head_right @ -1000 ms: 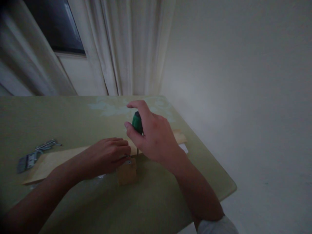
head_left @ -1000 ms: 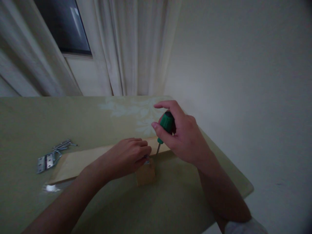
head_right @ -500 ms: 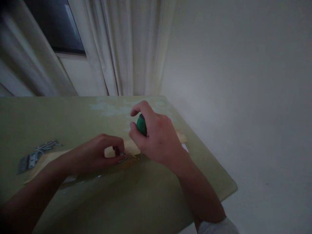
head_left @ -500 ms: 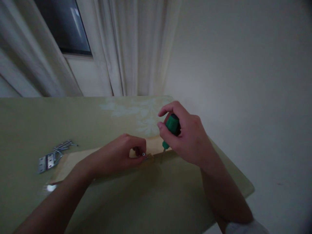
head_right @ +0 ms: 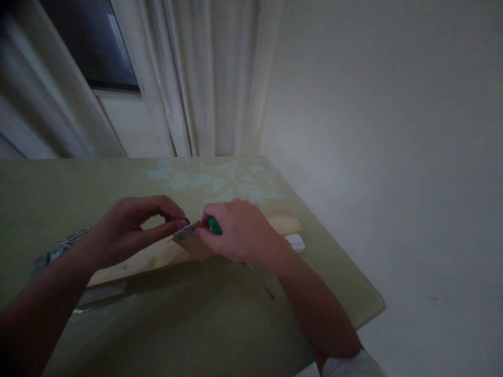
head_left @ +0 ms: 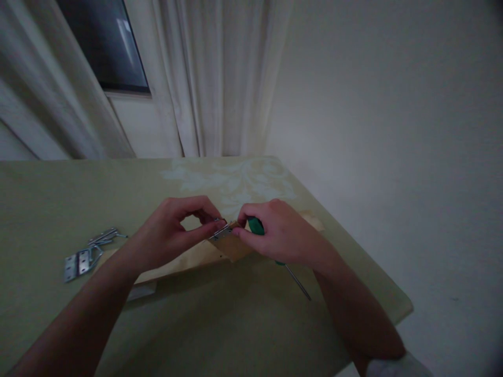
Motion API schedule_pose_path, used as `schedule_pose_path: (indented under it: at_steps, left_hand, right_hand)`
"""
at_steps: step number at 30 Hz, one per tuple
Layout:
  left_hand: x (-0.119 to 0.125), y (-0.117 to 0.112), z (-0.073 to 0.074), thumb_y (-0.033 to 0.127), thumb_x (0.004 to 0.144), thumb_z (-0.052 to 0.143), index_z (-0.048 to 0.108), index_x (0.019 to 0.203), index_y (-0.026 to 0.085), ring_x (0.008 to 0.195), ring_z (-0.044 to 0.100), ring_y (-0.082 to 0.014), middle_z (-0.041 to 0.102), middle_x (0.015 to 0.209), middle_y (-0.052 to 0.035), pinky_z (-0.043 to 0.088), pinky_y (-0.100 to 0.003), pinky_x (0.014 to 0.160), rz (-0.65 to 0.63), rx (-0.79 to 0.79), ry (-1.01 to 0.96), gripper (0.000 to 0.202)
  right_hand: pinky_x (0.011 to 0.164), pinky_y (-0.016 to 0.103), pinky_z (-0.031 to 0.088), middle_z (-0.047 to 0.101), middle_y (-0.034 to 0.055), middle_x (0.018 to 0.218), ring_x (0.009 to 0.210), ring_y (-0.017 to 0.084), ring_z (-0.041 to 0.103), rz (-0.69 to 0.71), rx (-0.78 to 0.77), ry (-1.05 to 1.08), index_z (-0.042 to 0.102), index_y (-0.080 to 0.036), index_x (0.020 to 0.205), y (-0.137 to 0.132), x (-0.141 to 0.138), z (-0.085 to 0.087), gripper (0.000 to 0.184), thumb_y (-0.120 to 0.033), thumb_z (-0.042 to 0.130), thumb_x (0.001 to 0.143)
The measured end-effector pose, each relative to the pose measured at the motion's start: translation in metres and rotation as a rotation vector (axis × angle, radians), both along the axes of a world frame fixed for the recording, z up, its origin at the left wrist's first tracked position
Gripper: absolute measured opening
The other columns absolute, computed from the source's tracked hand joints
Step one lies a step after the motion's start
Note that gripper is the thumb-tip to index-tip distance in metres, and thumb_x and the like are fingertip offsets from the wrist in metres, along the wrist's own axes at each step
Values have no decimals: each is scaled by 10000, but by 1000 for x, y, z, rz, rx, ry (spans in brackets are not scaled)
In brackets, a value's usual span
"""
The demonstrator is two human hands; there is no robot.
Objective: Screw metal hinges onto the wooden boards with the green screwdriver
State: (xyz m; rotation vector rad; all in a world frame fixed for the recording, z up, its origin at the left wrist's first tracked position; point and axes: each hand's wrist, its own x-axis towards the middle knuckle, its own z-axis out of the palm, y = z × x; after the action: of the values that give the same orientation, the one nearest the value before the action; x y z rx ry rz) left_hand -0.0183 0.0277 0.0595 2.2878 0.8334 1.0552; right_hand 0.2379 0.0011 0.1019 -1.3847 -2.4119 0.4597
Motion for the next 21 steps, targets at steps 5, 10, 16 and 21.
schedule_pose_path:
  at_steps: [5, 10, 16, 21]
  left_hand:
    - [10, -1, 1, 235, 1019, 811, 820, 983, 218, 854, 767, -130, 818, 970, -15, 601, -219, 789, 81, 316, -26, 41]
    - [14, -3, -4, 158, 1007, 806, 820, 1014, 196, 834, 805, -128, 849, 967, -23, 635, -200, 806, 141, 507, -17, 41]
    - [17, -7, -8, 185, 1017, 771, 816, 1110, 231, 885, 857, -159, 894, 1039, -9, 677, -223, 833, 185, 427, -15, 114]
    - [1, 3, -1, 301, 1003, 734, 826, 1072, 268, 839, 851, -195, 893, 1001, -5, 668, -246, 683, 317, 264, 30, 120]
  right_hand:
    - [681, 318, 330, 750, 20, 771, 710, 161, 619, -64, 40, 4, 786, -195, 886, 2, -6, -3, 208, -337, 734, 1029]
    - [667, 319, 289, 678, -18, 719, 681, 135, 575, -50, 47, 69, 726, -194, 838, 5, -4, -5, 190, -289, 732, 1003]
    - [648, 320, 247, 622, -50, 687, 643, 120, 528, -19, 66, 144, 710, -213, 905, 3, -3, -5, 138, -297, 695, 1014]
    - [656, 327, 244, 656, -28, 707, 662, 130, 547, -74, 78, 90, 721, -203, 882, 4, -3, -4, 179, -307, 701, 1026]
